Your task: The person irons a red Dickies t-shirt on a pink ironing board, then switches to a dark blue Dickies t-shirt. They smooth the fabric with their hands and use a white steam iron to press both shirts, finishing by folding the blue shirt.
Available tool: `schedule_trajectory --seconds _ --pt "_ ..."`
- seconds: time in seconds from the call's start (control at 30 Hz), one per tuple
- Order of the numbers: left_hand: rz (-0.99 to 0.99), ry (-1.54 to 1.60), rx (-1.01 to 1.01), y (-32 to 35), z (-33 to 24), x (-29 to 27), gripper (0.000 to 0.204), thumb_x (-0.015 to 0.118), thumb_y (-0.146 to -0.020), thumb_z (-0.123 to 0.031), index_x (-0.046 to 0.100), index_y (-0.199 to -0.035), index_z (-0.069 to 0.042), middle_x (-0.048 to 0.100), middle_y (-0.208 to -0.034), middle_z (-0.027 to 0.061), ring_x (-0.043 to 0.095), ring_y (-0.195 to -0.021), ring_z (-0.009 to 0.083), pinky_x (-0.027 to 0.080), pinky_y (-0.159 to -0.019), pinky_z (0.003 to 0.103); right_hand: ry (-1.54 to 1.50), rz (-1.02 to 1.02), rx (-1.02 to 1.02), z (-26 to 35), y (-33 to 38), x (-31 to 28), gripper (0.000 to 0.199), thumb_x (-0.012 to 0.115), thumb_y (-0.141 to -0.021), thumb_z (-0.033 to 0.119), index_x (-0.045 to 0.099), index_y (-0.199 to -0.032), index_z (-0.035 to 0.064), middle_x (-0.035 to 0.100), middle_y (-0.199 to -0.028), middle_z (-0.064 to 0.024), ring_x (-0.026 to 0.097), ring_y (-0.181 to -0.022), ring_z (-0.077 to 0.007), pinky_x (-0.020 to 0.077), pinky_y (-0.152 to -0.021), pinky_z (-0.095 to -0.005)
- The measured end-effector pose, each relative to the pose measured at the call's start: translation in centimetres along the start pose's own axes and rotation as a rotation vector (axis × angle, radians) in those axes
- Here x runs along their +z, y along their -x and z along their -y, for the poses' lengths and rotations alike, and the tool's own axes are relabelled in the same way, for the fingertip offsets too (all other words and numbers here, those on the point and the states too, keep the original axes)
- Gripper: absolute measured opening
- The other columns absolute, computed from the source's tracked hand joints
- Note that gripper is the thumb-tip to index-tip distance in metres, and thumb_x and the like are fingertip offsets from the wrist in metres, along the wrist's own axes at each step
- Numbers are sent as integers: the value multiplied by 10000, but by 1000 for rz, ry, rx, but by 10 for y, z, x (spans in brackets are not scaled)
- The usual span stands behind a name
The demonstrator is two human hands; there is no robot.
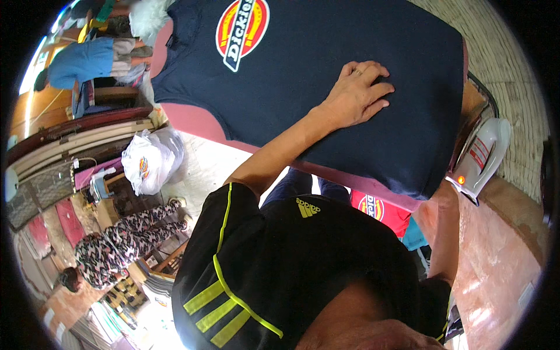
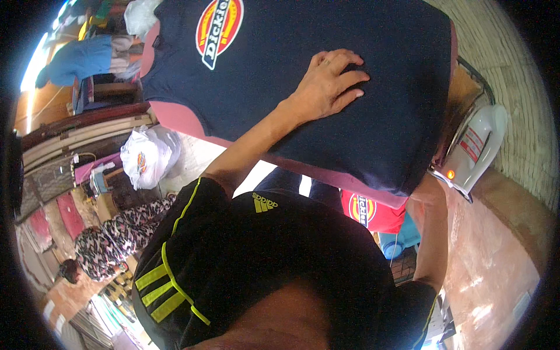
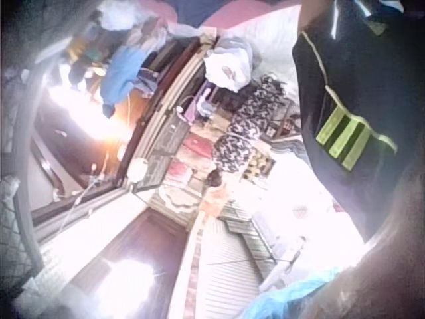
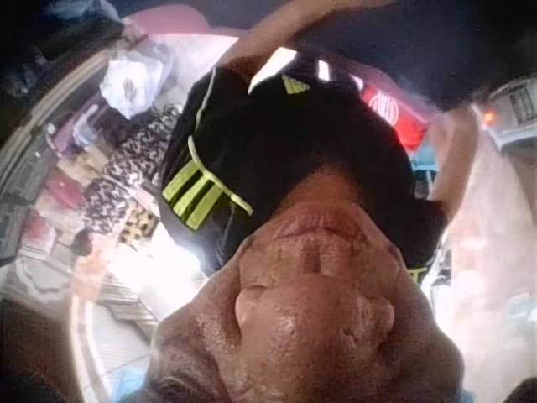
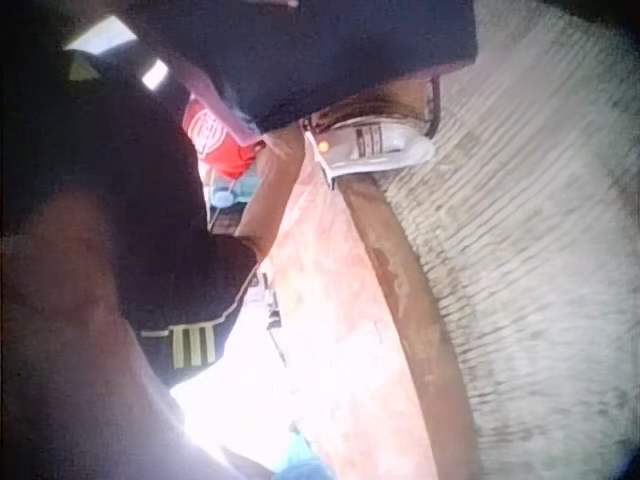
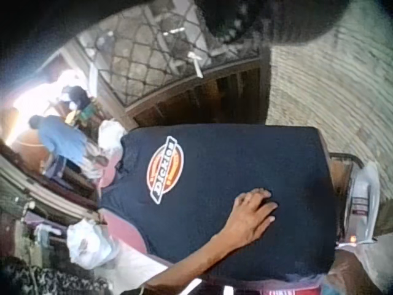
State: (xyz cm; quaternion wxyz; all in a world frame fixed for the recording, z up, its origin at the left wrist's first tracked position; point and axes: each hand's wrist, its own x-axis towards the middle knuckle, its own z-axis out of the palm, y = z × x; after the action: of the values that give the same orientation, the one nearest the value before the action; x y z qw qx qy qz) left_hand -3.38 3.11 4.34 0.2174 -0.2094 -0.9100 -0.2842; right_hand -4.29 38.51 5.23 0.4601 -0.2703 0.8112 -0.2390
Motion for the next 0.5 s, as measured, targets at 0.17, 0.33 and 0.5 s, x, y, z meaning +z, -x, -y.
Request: schedule_trajectory --seconds 0.17,0.33,0.5 --pt "77 -128 -198 51 -4 -64 385 689 -871 -309 635 -1218 -151 491 -1347 132 430 -1323 330 331 -1040 526 -386 -342 109 1 27 20 443 560 -908 173 453 -1294 -16 596 -1219 -144 584 -1066 -230 444 -917 -374" --pt "21 -308 -407 128 25 -144 394 712 -841 -301 659 -1192 -130 531 -1308 136 461 -1291 330 351 -1018 513 -870 -753 29 21 37 51 512 555 -945 154 392 -1398 -19 577 -1302 -120 563 -1129 -205 431 -964 -352" --pt "-5 -394 -535 207 80 -219 372 705 -827 -293 687 -1158 -126 576 -1293 116 495 -1263 312 333 -1036 491 -1146 -985 -273 65 39 80 696 565 -940 21 221 -1544 38 411 -1503 -98 425 -1342 -172 373 -1089 -319"
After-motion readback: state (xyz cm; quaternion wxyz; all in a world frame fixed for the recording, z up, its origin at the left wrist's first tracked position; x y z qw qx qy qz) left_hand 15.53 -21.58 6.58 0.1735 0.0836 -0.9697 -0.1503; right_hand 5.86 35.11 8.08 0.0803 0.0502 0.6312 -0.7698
